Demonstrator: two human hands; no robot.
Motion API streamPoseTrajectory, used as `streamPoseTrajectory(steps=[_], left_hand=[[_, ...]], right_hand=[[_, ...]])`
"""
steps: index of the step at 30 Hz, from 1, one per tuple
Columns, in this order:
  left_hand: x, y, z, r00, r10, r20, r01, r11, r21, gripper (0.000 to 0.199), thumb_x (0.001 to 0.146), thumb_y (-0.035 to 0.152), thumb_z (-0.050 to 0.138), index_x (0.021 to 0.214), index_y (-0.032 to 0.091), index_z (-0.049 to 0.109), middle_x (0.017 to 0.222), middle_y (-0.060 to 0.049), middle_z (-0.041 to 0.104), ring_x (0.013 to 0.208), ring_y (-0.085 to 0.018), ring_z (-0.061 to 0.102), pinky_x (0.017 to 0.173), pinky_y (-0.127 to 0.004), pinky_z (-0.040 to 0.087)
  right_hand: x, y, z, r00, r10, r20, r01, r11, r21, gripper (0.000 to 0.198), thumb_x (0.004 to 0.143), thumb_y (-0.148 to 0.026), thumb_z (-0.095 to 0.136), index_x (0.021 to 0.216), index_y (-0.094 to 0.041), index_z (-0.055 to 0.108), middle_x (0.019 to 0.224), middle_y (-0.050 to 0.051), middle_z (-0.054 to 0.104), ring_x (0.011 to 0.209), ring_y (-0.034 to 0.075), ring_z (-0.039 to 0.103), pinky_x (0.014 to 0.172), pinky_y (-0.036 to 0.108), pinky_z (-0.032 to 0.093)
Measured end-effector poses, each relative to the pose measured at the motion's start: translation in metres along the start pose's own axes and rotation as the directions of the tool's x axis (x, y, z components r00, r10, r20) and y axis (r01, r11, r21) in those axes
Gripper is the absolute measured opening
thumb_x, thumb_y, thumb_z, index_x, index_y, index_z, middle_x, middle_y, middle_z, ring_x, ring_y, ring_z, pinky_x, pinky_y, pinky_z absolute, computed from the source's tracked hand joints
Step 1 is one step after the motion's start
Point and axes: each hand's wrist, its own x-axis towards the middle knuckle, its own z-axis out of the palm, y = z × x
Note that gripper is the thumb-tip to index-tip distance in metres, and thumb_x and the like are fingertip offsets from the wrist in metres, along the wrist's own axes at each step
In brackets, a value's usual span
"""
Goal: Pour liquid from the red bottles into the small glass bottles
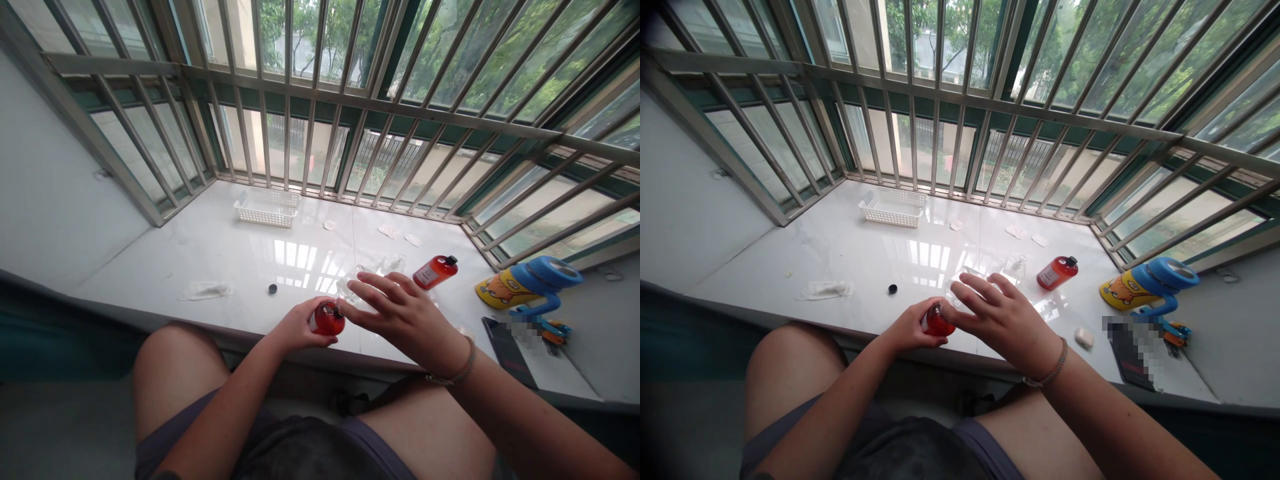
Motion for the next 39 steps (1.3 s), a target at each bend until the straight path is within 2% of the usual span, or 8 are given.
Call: streamPoseTrajectory(steps=[7, 13, 17, 20, 24, 26, 35, 39], left_hand=[[0.000, -0.003, 0.000, 1.000, 0.002, -0.003, -0.002, 1.000, -0.018, 0.086, 0.068, 0.039, 0.097, 0.145, 0.026, 0.062, 0.141, -0.009, 0.072, 0.126, -0.034, 0.069, 0.112, -0.046, 0.054], [-0.003, -0.007, 0.000, 0.999, 0.004, -0.033, -0.007, 0.997, -0.081, 0.083, 0.067, 0.035, 0.097, 0.143, 0.026, 0.063, 0.143, -0.010, 0.070, 0.130, -0.034, 0.068, 0.116, -0.045, 0.052], [-0.008, -0.011, -0.003, 0.997, -0.037, -0.071, 0.027, 0.990, -0.142, 0.080, 0.069, 0.036, 0.097, 0.141, 0.025, 0.062, 0.141, -0.010, 0.070, 0.131, -0.033, 0.067, 0.116, -0.046, 0.052], [-0.009, -0.015, -0.002, 0.989, -0.085, -0.124, 0.064, 0.985, -0.163, 0.082, 0.069, 0.040, 0.098, 0.140, 0.025, 0.061, 0.140, -0.011, 0.069, 0.131, -0.034, 0.067, 0.116, -0.047, 0.052], [0.001, -0.020, 0.002, 0.967, -0.119, -0.227, 0.081, 0.982, -0.170, 0.087, 0.066, 0.043, 0.101, 0.139, 0.026, 0.057, 0.143, -0.012, 0.066, 0.134, -0.033, 0.065, 0.118, -0.049, 0.051], [0.011, -0.021, 0.005, 0.953, -0.144, -0.267, 0.098, 0.979, -0.178, 0.089, 0.066, 0.044, 0.101, 0.140, 0.027, 0.054, 0.146, -0.012, 0.064, 0.137, -0.033, 0.063, 0.120, -0.050, 0.050], [0.029, -0.018, -0.010, 0.946, -0.068, -0.317, 0.134, 0.972, 0.192, 0.121, 0.067, 0.057, 0.099, 0.165, 0.033, 0.031, 0.173, -0.016, 0.036, 0.162, -0.041, 0.034, 0.132, -0.061, 0.032], [0.007, -0.034, -0.043, 0.925, 0.077, -0.373, 0.143, 0.838, 0.527, 0.094, 0.083, 0.053, 0.088, 0.160, 0.028, 0.041, 0.167, -0.017, 0.046, 0.159, -0.040, 0.039, 0.131, -0.062, 0.034]], right_hand=[[-0.007, -0.004, 0.013, 0.998, 0.069, 0.010, -0.070, 0.997, 0.043, 0.048, 0.103, -0.010, 0.063, 0.145, -0.032, 0.064, 0.144, 0.007, 0.069, 0.140, 0.029, 0.057, 0.108, 0.047, 0.046], [-0.028, -0.025, 0.052, 0.922, 0.386, 0.003, -0.377, 0.900, 0.220, 0.062, 0.095, -0.004, 0.063, 0.150, -0.031, 0.059, 0.142, 0.011, 0.065, 0.136, 0.032, 0.058, 0.110, 0.053, 0.052], [-0.046, -0.045, 0.086, 0.783, 0.622, -0.026, -0.548, 0.708, 0.445, 0.057, 0.096, -0.019, 0.071, 0.150, -0.027, 0.052, 0.140, 0.014, 0.061, 0.132, 0.034, 0.059, 0.109, 0.057, 0.054], [-0.067, -0.059, 0.113, 0.606, 0.795, 0.017, -0.654, 0.486, 0.581, 0.066, 0.094, -0.038, 0.078, 0.149, -0.025, 0.045, 0.140, 0.015, 0.059, 0.130, 0.033, 0.061, 0.106, 0.055, 0.057], [-0.104, -0.064, 0.145, 0.358, 0.927, 0.115, -0.785, 0.232, 0.575, 0.076, 0.086, -0.060, 0.084, 0.142, -0.023, 0.047, 0.135, 0.014, 0.060, 0.114, 0.032, 0.066, 0.097, 0.052, 0.059], [-0.122, -0.061, 0.156, 0.310, 0.941, 0.133, -0.818, 0.192, 0.543, 0.077, 0.084, -0.066, 0.083, 0.139, -0.023, 0.051, 0.133, 0.014, 0.061, 0.113, 0.033, 0.065, 0.097, 0.054, 0.059], [-0.153, -0.049, 0.181, 0.401, 0.916, -0.002, -0.826, 0.362, 0.432, 0.081, 0.091, -0.072, 0.073, 0.150, -0.022, 0.051, 0.131, 0.016, 0.062, 0.123, 0.039, 0.061, 0.106, 0.064, 0.053], [-0.154, -0.056, 0.184, 0.379, 0.925, -0.022, -0.824, 0.348, 0.446, 0.093, 0.090, -0.073, 0.074, 0.158, -0.019, 0.042, 0.140, 0.020, 0.059, 0.131, 0.041, 0.057, 0.109, 0.066, 0.051]])
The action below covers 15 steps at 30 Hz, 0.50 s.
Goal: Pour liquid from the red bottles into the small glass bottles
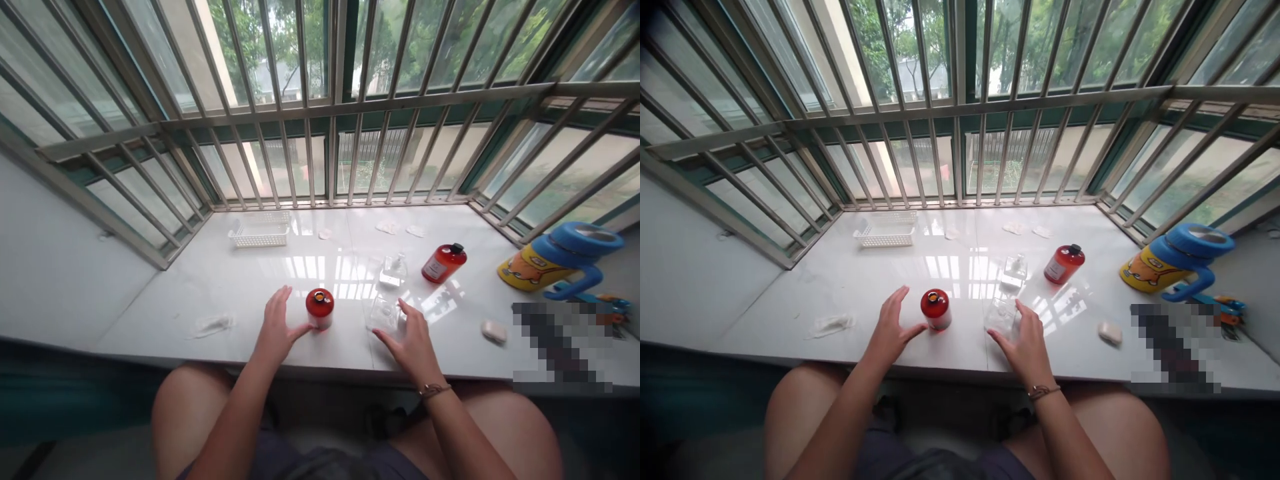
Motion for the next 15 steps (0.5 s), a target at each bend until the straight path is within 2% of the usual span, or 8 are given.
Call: streamPoseTrajectory(steps=[3, 7, 11, 15], left_hand=[[-0.005, -0.030, -0.016, 0.999, -0.025, -0.019, 0.029, 0.981, 0.189, 0.066, 0.095, 0.039, 0.074, 0.154, 0.022, 0.049, 0.152, -0.017, 0.061, 0.146, -0.039, 0.054, 0.125, -0.062, 0.043], [-0.005, -0.052, -0.028, 0.992, -0.082, 0.100, 0.049, 0.955, 0.292, 0.042, 0.099, 0.023, 0.057, 0.140, 0.020, 0.062, 0.131, -0.014, 0.075, 0.124, -0.035, 0.070, 0.112, -0.056, 0.055], [-0.001, -0.051, -0.029, 0.988, -0.112, 0.102, 0.076, 0.949, 0.308, 0.036, 0.099, 0.025, 0.052, 0.129, 0.020, 0.070, 0.126, -0.015, 0.078, 0.117, -0.035, 0.072, 0.107, -0.055, 0.058], [0.001, -0.031, -0.028, 0.980, -0.191, 0.058, 0.178, 0.967, 0.181, 0.032, 0.095, 0.032, 0.059, 0.123, 0.021, 0.072, 0.124, -0.013, 0.079, 0.114, -0.034, 0.074, 0.107, -0.055, 0.057]], right_hand=[[-0.005, -0.003, -0.003, 0.998, 0.015, -0.054, -0.013, 0.999, 0.041, 0.091, 0.091, -0.068, 0.076, 0.160, -0.021, 0.040, 0.146, 0.021, 0.055, 0.137, 0.042, 0.054, 0.110, 0.068, 0.051], [-0.010, -0.015, -0.013, 0.987, 0.050, -0.150, -0.037, 0.995, 0.091, 0.081, 0.095, -0.057, 0.077, 0.158, -0.022, 0.041, 0.147, 0.021, 0.054, 0.137, 0.042, 0.053, 0.107, 0.068, 0.053], [-0.013, -0.037, -0.024, 0.972, -0.019, -0.234, 0.040, 0.996, 0.086, 0.062, 0.099, -0.040, 0.074, 0.153, -0.023, 0.048, 0.139, 0.018, 0.060, 0.133, 0.040, 0.058, 0.108, 0.068, 0.052], [-0.017, -0.062, -0.031, 0.973, -0.106, -0.206, 0.127, 0.988, 0.093, 0.047, 0.101, -0.025, 0.071, 0.145, -0.024, 0.056, 0.130, 0.015, 0.065, 0.124, 0.036, 0.063, 0.104, 0.062, 0.056]])
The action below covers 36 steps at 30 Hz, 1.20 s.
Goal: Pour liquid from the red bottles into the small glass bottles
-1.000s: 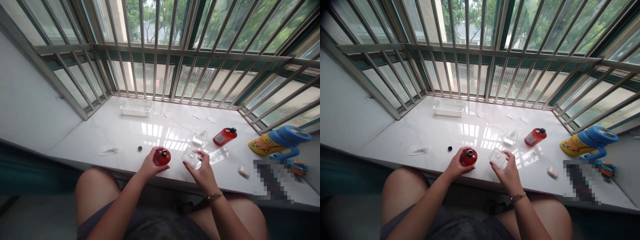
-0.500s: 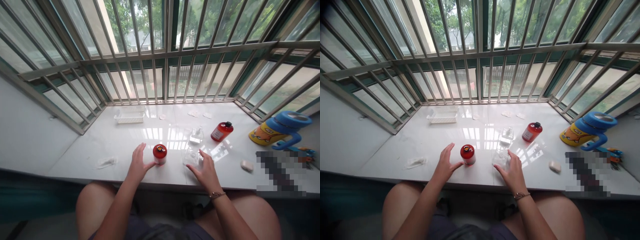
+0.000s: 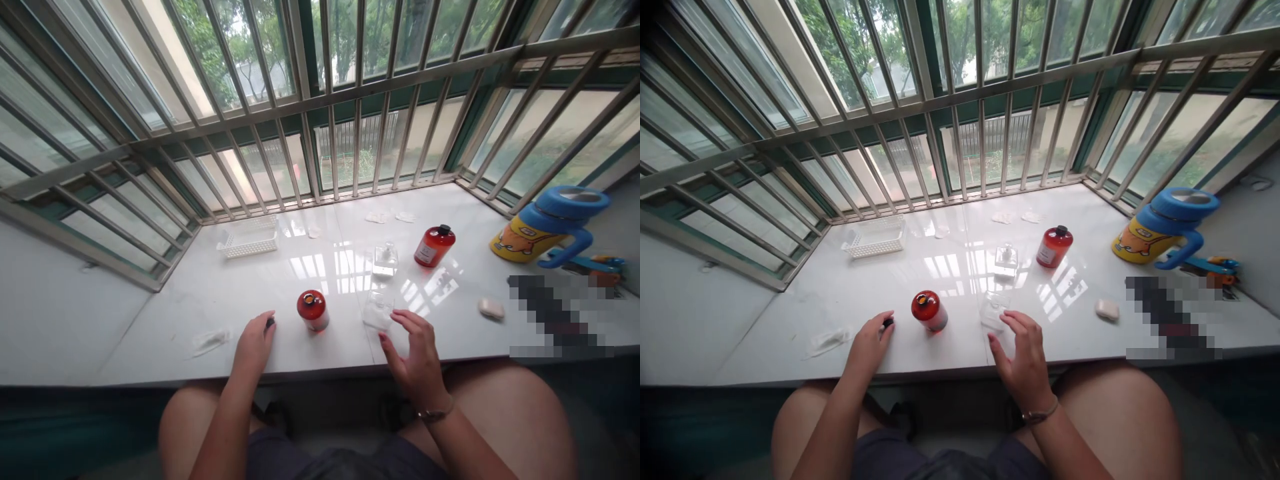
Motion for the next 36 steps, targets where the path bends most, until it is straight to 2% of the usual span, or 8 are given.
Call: streamPoseTrajectory(steps=[3, 6, 10, 13, 17, 21, 26, 36], left_hand=[[-0.011, 0.029, -0.004, 0.991, -0.115, 0.065, 0.129, 0.947, -0.293, 0.039, 0.094, 0.043, 0.067, 0.127, 0.022, 0.068, 0.120, -0.012, 0.080, 0.109, -0.031, 0.076, 0.102, -0.050, 0.059], [-0.031, 0.068, -0.007, 0.946, -0.020, 0.323, 0.215, 0.784, -0.582, 0.047, 0.091, 0.043, 0.078, 0.130, 0.021, 0.065, 0.114, -0.011, 0.081, 0.111, -0.028, 0.075, 0.100, -0.042, 0.059], [-0.057, 0.112, -0.003, 0.799, 0.141, 0.585, 0.421, 0.564, -0.711, 0.055, 0.083, 0.036, 0.090, 0.130, 0.022, 0.064, 0.107, -0.007, 0.080, 0.102, -0.024, 0.076, 0.090, -0.035, 0.058], [-0.064, 0.124, -0.001, 0.778, 0.140, 0.612, 0.483, 0.490, -0.726, 0.055, 0.081, 0.037, 0.092, 0.126, 0.022, 0.065, 0.097, -0.004, 0.078, 0.092, -0.020, 0.076, 0.086, -0.033, 0.058], [-0.055, 0.111, -0.008, 0.854, 0.111, 0.508, 0.344, 0.611, -0.713, 0.059, 0.083, 0.042, 0.090, 0.131, 0.023, 0.063, 0.114, -0.009, 0.078, 0.107, -0.027, 0.075, 0.094, -0.041, 0.061], [-0.034, 0.092, -0.015, 0.993, 0.060, 0.098, 0.000, 0.854, -0.520, 0.077, 0.073, 0.043, 0.097, 0.138, 0.026, 0.061, 0.142, -0.012, 0.068, 0.134, -0.035, 0.065, 0.115, -0.056, 0.053], [-0.002, 0.103, 0.005, 0.991, 0.132, 0.026, -0.112, 0.917, -0.382, 0.109, 0.065, 0.035, 0.101, 0.158, 0.029, 0.044, 0.165, -0.014, 0.051, 0.154, -0.038, 0.049, 0.129, -0.060, 0.038], [0.017, 0.119, 0.033, 0.997, 0.083, 0.007, -0.073, 0.915, -0.398, 0.089, 0.085, 0.028, 0.078, 0.163, 0.024, 0.036, 0.142, -0.014, 0.070, 0.120, -0.030, 0.073, 0.099, -0.044, 0.060]], right_hand=[[-0.001, -0.024, 0.000, 0.990, -0.090, 0.110, 0.080, 0.992, 0.094, 0.046, 0.100, -0.015, 0.070, 0.143, -0.026, 0.060, 0.127, 0.013, 0.067, 0.121, 0.031, 0.065, 0.101, 0.052, 0.060], [0.002, -0.049, 0.003, 0.950, -0.217, 0.224, 0.176, 0.966, 0.189, 0.051, 0.099, -0.014, 0.072, 0.148, -0.024, 0.060, 0.128, 0.013, 0.069, 0.118, 0.029, 0.067, 0.098, 0.047, 0.062], [0.008, -0.074, 0.011, 0.898, -0.303, 0.318, 0.210, 0.932, 0.295, 0.045, 0.101, -0.019, 0.071, 0.146, -0.023, 0.062, 0.121, 0.012, 0.075, 0.105, 0.027, 0.071, 0.091, 0.044, 0.063], [0.012, -0.080, 0.014, 0.892, -0.314, 0.326, 0.201, 0.920, 0.335, 0.037, 0.104, -0.018, 0.066, 0.141, -0.022, 0.065, 0.115, 0.010, 0.077, 0.099, 0.025, 0.072, 0.085, 0.043, 0.063], [0.024, -0.077, 0.016, 0.905, -0.272, 0.327, 0.154, 0.926, 0.344, 0.031, 0.105, -0.021, 0.066, 0.136, -0.024, 0.066, 0.114, 0.010, 0.076, 0.097, 0.025, 0.071, 0.083, 0.042, 0.062], [0.057, -0.076, 0.031, 0.945, -0.134, 0.298, 0.024, 0.939, 0.343, 0.029, 0.104, -0.024, 0.070, 0.132, -0.027, 0.067, 0.117, 0.009, 0.074, 0.107, 0.026, 0.069, 0.094, 0.044, 0.060], [0.096, -0.078, 0.074, 0.923, -0.038, 0.384, -0.095, 0.942, 0.322, 0.022, 0.098, -0.018, 0.074, 0.119, -0.026, 0.073, 0.110, 0.007, 0.073, 0.103, 0.026, 0.067, 0.092, 0.043, 0.058], [0.101, -0.085, 0.092, 0.898, -0.003, 0.440, -0.115, 0.964, 0.241, 0.029, 0.095, -0.017, 0.077, 0.123, -0.026, 0.073, 0.111, 0.005, 0.072, 0.106, 0.025, 0.061, 0.098, 0.040, 0.053]])
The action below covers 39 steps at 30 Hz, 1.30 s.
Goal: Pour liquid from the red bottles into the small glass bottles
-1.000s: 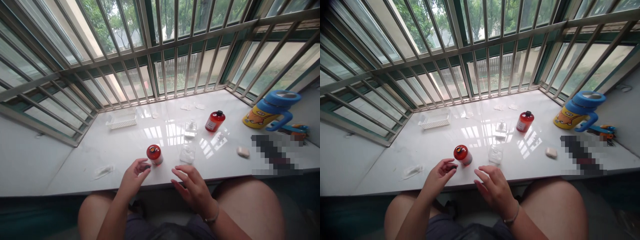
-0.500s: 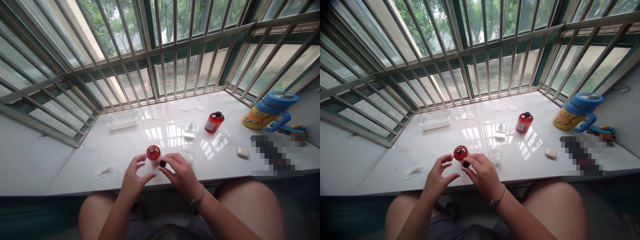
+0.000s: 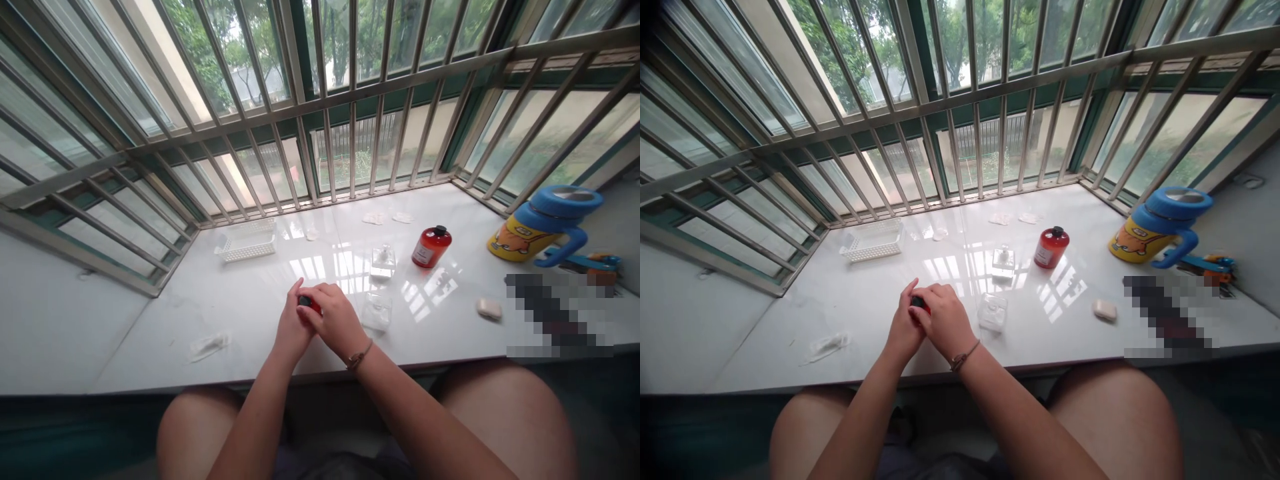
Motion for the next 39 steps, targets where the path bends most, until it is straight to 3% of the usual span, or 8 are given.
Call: streamPoseTrajectory(steps=[6, 11, 20, 25, 28, 33, 36, 39], left_hand=[[0.001, 0.003, -0.002, 0.997, -0.057, 0.046, 0.058, 0.998, -0.017, 0.100, 0.081, 0.025, 0.079, 0.168, 0.022, 0.029, 0.122, -0.011, 0.077, 0.095, -0.025, 0.077, 0.083, -0.036, 0.061], [0.002, -0.002, 0.000, 0.998, -0.057, 0.032, 0.058, 0.997, -0.043, 0.095, 0.084, 0.025, 0.078, 0.167, 0.025, 0.031, 0.123, -0.010, 0.076, 0.102, -0.027, 0.076, 0.087, -0.039, 0.061], [-0.003, 0.000, 0.000, 0.995, -0.067, 0.079, 0.079, 0.984, -0.161, 0.127, 0.070, 0.022, 0.091, 0.172, 0.031, 0.016, 0.137, -0.011, 0.072, 0.118, -0.032, 0.072, 0.103, -0.048, 0.058], [-0.007, -0.005, 0.003, 0.999, 0.027, 0.035, -0.021, 0.990, -0.142, 0.113, 0.082, 0.022, 0.081, 0.173, 0.029, 0.014, 0.135, -0.012, 0.069, 0.120, -0.031, 0.070, 0.106, -0.050, 0.055], [-0.007, -0.010, 0.005, 0.997, 0.079, 0.012, -0.076, 0.985, -0.157, 0.113, 0.081, 0.023, 0.084, 0.171, 0.031, 0.017, 0.137, -0.011, 0.066, 0.118, -0.028, 0.070, 0.107, -0.049, 0.055], [-0.005, -0.014, 0.004, 0.995, 0.090, 0.037, -0.082, 0.981, -0.173, 0.119, 0.076, 0.029, 0.092, 0.170, 0.034, 0.020, 0.138, -0.009, 0.065, 0.124, -0.029, 0.068, 0.112, -0.050, 0.053], [-0.005, -0.013, 0.004, 0.995, 0.091, 0.027, -0.084, 0.976, -0.203, 0.116, 0.078, 0.024, 0.090, 0.170, 0.036, 0.020, 0.139, -0.009, 0.064, 0.125, -0.028, 0.068, 0.111, -0.051, 0.054], [-0.006, -0.012, 0.005, 0.996, 0.085, 0.019, -0.079, 0.972, -0.222, 0.113, 0.080, 0.020, 0.086, 0.170, 0.036, 0.020, 0.140, -0.009, 0.063, 0.122, -0.027, 0.068, 0.111, -0.052, 0.054]], right_hand=[[0.008, -0.005, -0.009, 0.988, -0.026, 0.152, 0.048, 0.989, -0.143, 0.028, 0.097, -0.014, 0.073, 0.123, -0.023, 0.073, 0.109, 0.008, 0.069, 0.103, 0.026, 0.060, 0.096, 0.042, 0.055], [0.009, -0.006, -0.008, 0.988, -0.036, 0.148, 0.058, 0.987, -0.147, 0.027, 0.097, -0.010, 0.069, 0.121, -0.022, 0.072, 0.109, 0.008, 0.068, 0.101, 0.026, 0.060, 0.094, 0.042, 0.057], [0.023, -0.004, -0.022, 0.929, -0.145, 0.341, 0.194, 0.974, -0.114, 0.037, 0.096, -0.003, 0.052, 0.118, -0.023, 0.073, 0.098, 0.005, 0.062, 0.074, 0.017, 0.061, 0.068, 0.031, 0.054], [0.005, -0.010, -0.016, 0.975, -0.075, 0.209, 0.106, 0.984, -0.143, 0.029, 0.097, -0.013, 0.062, 0.123, -0.024, 0.069, 0.101, 0.006, 0.064, 0.091, 0.026, 0.067, 0.079, 0.040, 0.058], [-0.020, -0.009, -0.017, 0.995, -0.001, 0.099, 0.013, 0.992, -0.126, 0.010, 0.099, -0.028, 0.069, 0.108, -0.024, 0.066, 0.096, 0.006, 0.066, 0.087, 0.027, 0.066, 0.075, 0.043, 0.056], [-0.035, -0.004, -0.019, 0.997, 0.066, -0.031, -0.066, 0.998, -0.005, 0.016, 0.100, -0.040, 0.069, 0.103, -0.026, 0.062, 0.105, 0.009, 0.072, 0.099, 0.031, 0.070, 0.084, 0.047, 0.059], [-0.032, -0.006, -0.016, 0.998, 0.067, -0.003, -0.066, 0.989, 0.135, 0.029, 0.101, -0.042, 0.067, 0.123, -0.026, 0.058, 0.138, 0.013, 0.067, 0.131, 0.034, 0.064, 0.104, 0.054, 0.057], [-0.035, -0.009, -0.015, 0.990, 0.134, 0.053, -0.142, 0.964, 0.224, 0.027, 0.101, -0.042, 0.066, 0.121, -0.027, 0.056, 0.133, 0.011, 0.069, 0.126, 0.030, 0.068, 0.102, 0.048, 0.059]])
